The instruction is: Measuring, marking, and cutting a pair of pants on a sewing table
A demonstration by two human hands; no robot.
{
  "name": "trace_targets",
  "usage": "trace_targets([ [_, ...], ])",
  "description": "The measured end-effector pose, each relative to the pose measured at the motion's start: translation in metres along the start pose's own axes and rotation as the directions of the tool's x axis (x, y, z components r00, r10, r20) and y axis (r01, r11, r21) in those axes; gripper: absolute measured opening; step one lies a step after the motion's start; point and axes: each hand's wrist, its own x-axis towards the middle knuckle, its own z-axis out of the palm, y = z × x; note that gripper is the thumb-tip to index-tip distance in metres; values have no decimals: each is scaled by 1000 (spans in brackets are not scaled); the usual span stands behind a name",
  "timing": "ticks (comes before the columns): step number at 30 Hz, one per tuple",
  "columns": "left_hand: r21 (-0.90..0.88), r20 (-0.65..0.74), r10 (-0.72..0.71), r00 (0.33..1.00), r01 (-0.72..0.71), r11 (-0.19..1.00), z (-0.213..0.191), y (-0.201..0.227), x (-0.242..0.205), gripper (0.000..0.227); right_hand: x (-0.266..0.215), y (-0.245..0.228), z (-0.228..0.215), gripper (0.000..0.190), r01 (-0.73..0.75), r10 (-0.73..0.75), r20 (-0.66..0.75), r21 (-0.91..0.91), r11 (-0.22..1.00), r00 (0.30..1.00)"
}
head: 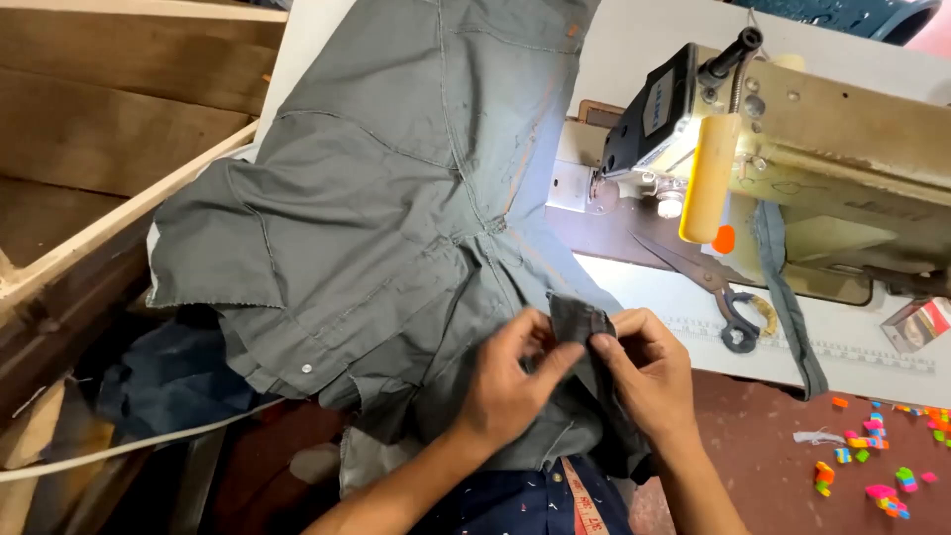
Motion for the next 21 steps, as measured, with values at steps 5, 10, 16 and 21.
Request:
trace_targets([
  [5, -146, 11, -50, 999, 51, 988, -4, -34, 3, 10, 13, 21, 7, 21, 55, -57, 31, 61, 997, 998],
  [10, -488, 3, -196, 981, 172, 856, -42, -4, 29, 22, 38, 43, 3, 20, 105, -104, 11, -64, 992, 994],
  [16, -564, -57, -283, 957, 203, 801, -57, 13, 97, 26, 70, 45, 39, 7, 101, -103, 5, -227, 969, 995],
  [21, -182, -240, -70, 968, 26, 983, -49, -53, 166, 39, 91, 28, 64, 22, 23, -1, 43, -516, 856, 999],
])
